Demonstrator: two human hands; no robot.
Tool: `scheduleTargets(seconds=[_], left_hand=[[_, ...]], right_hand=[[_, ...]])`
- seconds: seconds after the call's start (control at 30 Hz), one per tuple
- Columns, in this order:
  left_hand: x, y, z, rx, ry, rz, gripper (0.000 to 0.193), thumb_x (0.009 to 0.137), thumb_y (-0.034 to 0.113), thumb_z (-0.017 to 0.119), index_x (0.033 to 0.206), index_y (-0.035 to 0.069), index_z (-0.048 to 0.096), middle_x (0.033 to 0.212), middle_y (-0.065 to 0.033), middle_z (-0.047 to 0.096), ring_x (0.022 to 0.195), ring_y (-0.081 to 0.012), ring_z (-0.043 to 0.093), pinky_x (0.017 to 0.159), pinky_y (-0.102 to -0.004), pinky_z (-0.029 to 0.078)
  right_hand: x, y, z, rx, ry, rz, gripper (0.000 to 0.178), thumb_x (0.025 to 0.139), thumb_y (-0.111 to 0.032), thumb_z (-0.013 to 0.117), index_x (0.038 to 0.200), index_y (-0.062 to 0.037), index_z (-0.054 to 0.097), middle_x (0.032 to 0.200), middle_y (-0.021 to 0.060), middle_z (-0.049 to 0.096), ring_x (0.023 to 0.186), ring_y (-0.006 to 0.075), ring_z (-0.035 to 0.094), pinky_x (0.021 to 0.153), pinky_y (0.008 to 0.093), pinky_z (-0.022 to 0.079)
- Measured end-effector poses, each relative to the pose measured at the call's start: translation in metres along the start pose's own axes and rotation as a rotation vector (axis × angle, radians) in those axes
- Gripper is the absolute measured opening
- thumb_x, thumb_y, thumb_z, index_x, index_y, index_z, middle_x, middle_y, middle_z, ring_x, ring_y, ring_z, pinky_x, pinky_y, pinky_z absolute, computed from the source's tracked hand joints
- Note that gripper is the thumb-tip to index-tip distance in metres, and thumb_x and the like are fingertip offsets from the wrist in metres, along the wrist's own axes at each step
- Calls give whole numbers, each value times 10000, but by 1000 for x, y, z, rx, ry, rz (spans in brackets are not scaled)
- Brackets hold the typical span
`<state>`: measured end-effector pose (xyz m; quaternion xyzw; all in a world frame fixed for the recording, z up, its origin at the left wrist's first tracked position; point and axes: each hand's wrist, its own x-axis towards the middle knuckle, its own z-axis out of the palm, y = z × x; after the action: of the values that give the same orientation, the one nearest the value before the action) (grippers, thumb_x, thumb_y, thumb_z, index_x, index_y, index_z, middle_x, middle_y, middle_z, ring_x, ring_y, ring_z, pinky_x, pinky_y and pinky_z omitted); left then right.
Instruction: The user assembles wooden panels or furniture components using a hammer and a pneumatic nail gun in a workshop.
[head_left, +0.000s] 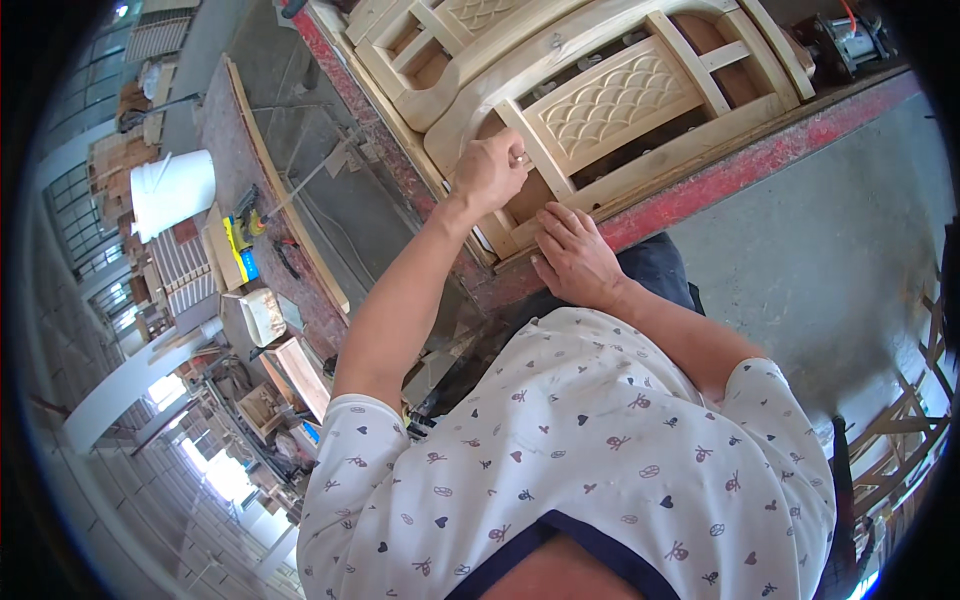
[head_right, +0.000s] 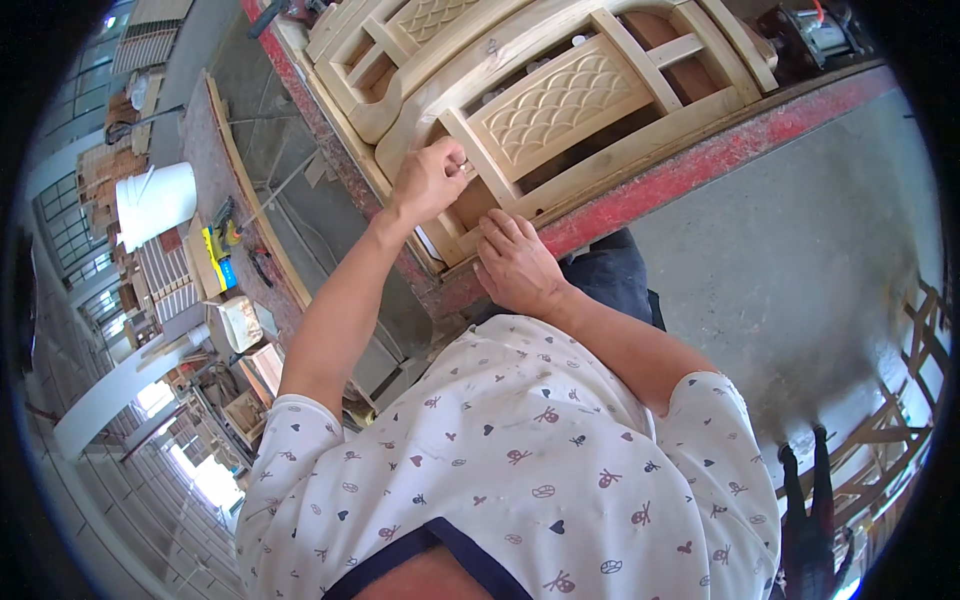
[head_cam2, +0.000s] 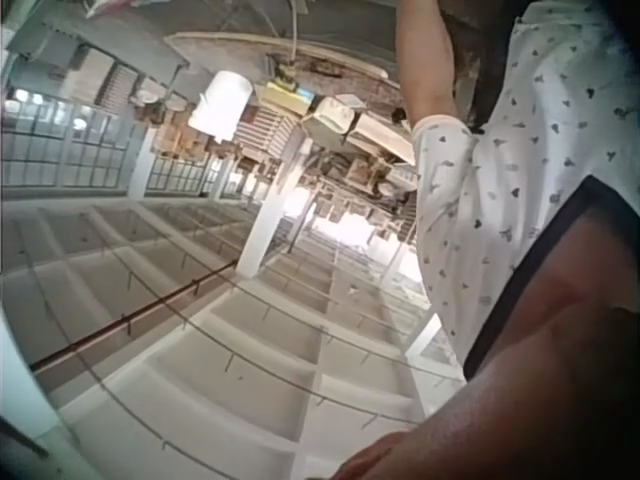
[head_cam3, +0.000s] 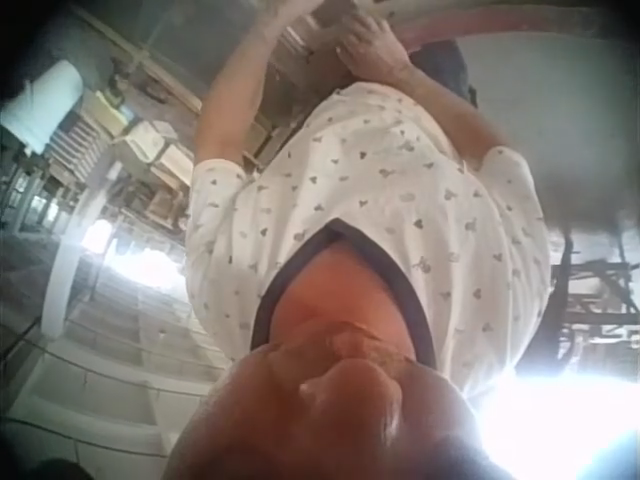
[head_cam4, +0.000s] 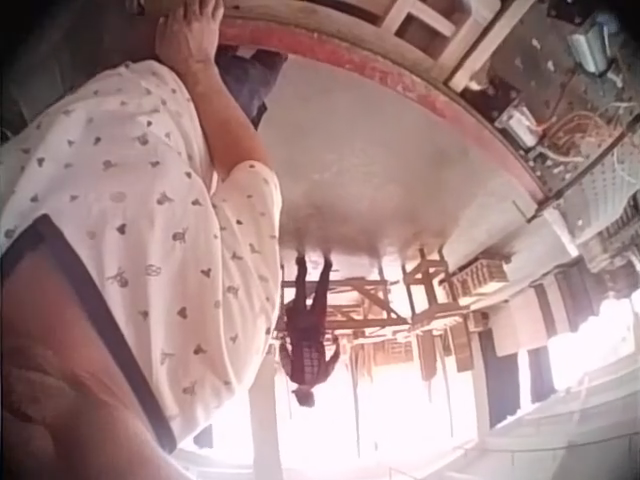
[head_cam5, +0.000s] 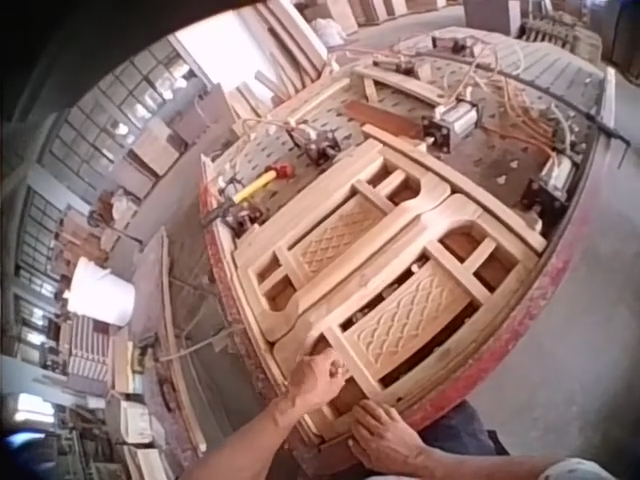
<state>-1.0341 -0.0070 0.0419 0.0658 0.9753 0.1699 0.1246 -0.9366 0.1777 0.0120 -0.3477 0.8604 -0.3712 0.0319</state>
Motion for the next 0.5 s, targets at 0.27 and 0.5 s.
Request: scheduleTargets(seconds=[0.27,0.5], left_hand=[[11,26,-34,-325,-301,-434,142,793,112,642,832,-2,716,610,-44,645,521,-133,558,524,-255,474],[25,28,-28,-282,-361,-456,108,808,110,641,772,20,689,562,-33,621,454,-125,520,465,-247,443]], right_hand=[[-1,1,-3,47,25,-6,324,838,-198,620,1090,6,603,1294,151,561,1283,338,453,1059,453,366],[-1,2,-5,78,26,-4,320,833,-175,615,1098,4,604,1255,143,575,1254,329,470,1047,432,378]])
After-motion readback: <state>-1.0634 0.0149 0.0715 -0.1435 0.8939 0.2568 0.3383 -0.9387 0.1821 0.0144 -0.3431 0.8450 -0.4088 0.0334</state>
